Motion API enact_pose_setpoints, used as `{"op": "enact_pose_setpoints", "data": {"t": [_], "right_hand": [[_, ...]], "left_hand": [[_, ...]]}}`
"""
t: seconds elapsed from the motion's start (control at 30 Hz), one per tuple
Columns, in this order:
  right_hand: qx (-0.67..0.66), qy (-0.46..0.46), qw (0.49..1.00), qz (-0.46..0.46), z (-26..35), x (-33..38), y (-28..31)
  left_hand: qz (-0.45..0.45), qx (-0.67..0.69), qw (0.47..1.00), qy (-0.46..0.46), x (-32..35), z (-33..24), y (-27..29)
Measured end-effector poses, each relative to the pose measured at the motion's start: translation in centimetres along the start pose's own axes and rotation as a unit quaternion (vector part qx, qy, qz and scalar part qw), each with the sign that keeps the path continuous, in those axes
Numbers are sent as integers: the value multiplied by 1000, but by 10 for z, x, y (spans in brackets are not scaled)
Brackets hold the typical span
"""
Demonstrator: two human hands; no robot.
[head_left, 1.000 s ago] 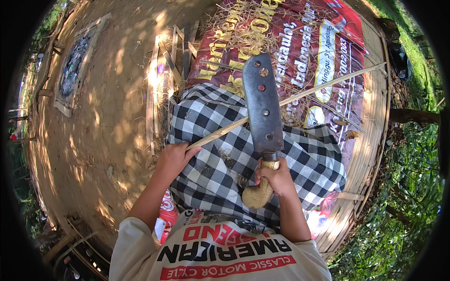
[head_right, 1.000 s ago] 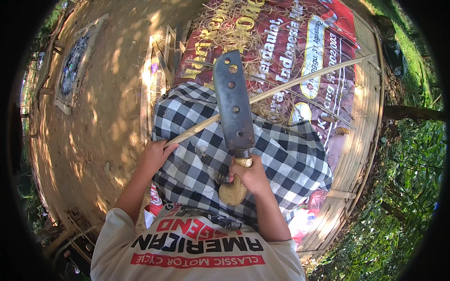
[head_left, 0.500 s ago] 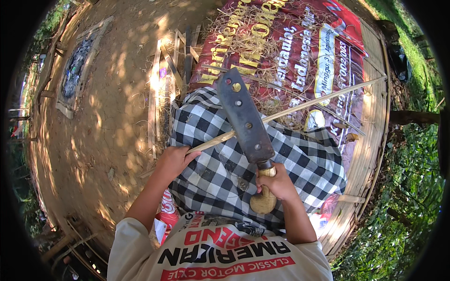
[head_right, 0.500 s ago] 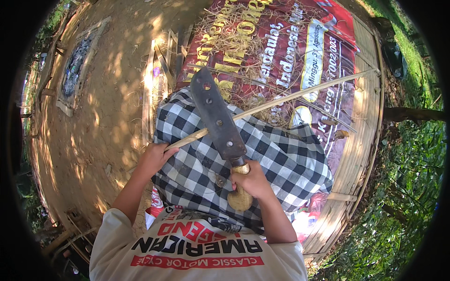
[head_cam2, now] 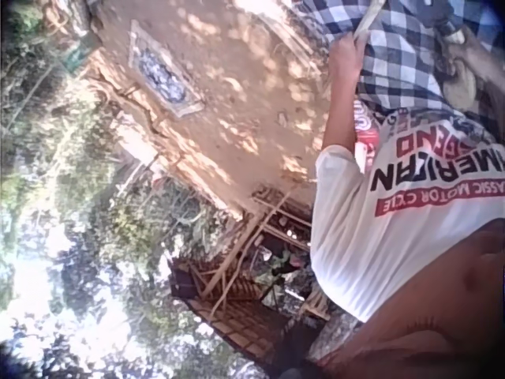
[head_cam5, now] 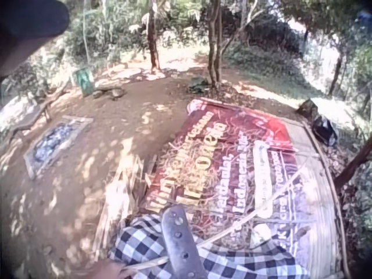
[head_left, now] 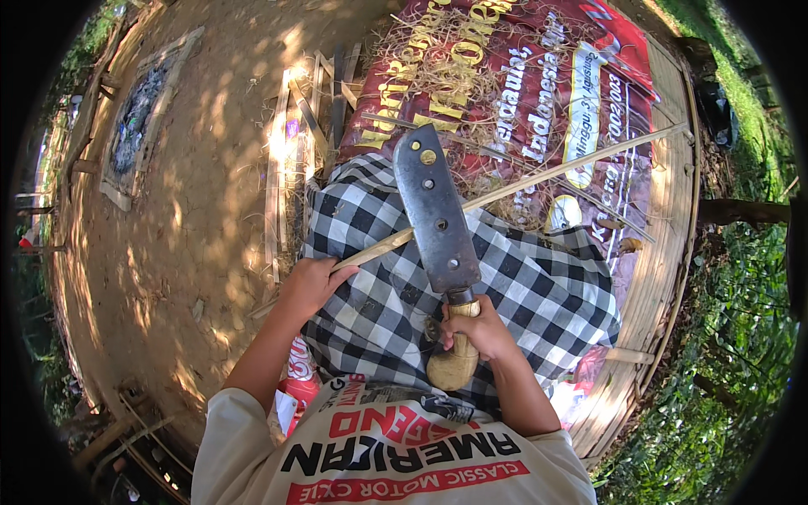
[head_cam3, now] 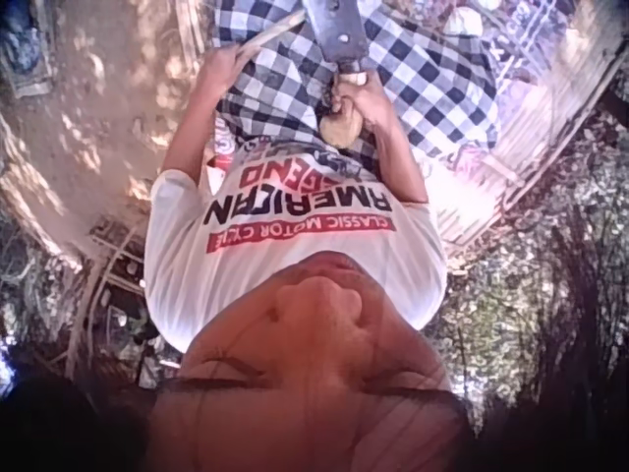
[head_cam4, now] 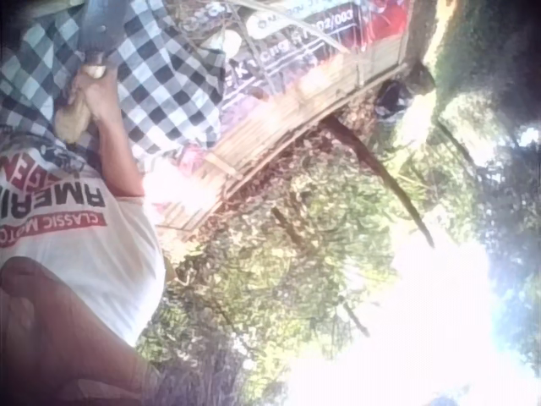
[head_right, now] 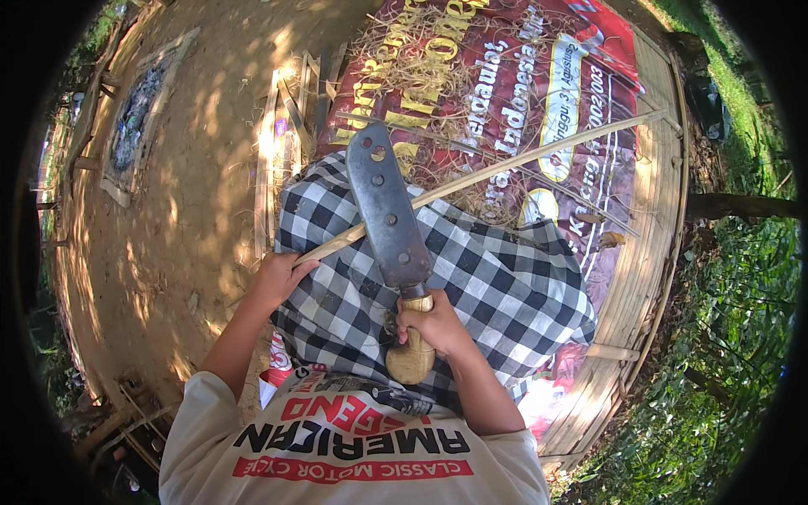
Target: The person shaves a long bamboo stick with a cleaver while sitting on the ground outdoors. They hold the stick and repeatedly slide the blade along its surface to remove thin layers.
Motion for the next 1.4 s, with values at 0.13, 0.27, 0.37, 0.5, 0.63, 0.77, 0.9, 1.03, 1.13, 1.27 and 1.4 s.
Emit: {"op": "enact_pose_setpoints", "data": {"t": [0.13,0.27,0.37,0.5,0.63,0.77,0.9,1.03,1.13,1.27,1.4], "right_hand": [[-7,-1,999,34,3,-3,14],[-199,-33,974,101,2,7,5],[-157,11,984,89,11,11,-8],[-87,95,991,-41,28,12,6],[54,32,997,-45,10,1,13],[27,-6,1000,5,7,2,2],[-91,-34,992,77,12,0,9],[-95,0,995,44,16,4,3],[-57,60,996,-40,23,4,12],[46,8,998,-30,16,1,11],[36,4,999,10,17,3,10]], "left_hand": [[5,-16,1000,1,-1,0,1],[16,-5,1000,20,-1,-5,4],[1,9,1000,9,1,-5,1],[-37,12,999,7,2,-5,-6],[-43,-21,999,-3,-1,-10,-4],[-31,-21,999,16,6,-8,-5],[-54,-20,998,-1,1,-6,-8],[-49,-14,999,17,3,-12,-4],[-38,-12,999,18,3,-11,-4],[-43,-26,999,4,0,-12,-4],[-38,-13,999,19,5,-8,-4]]}}
Point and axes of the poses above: each hand's wrist, its own x-axis away from the middle knuckle, its own y-axis out of the back of the hand, z = x × y, the point moved 1 cm from there along -x, towards the middle knuckle, and after that the axes turned 10 degrees about z, right-handed, at the moved point
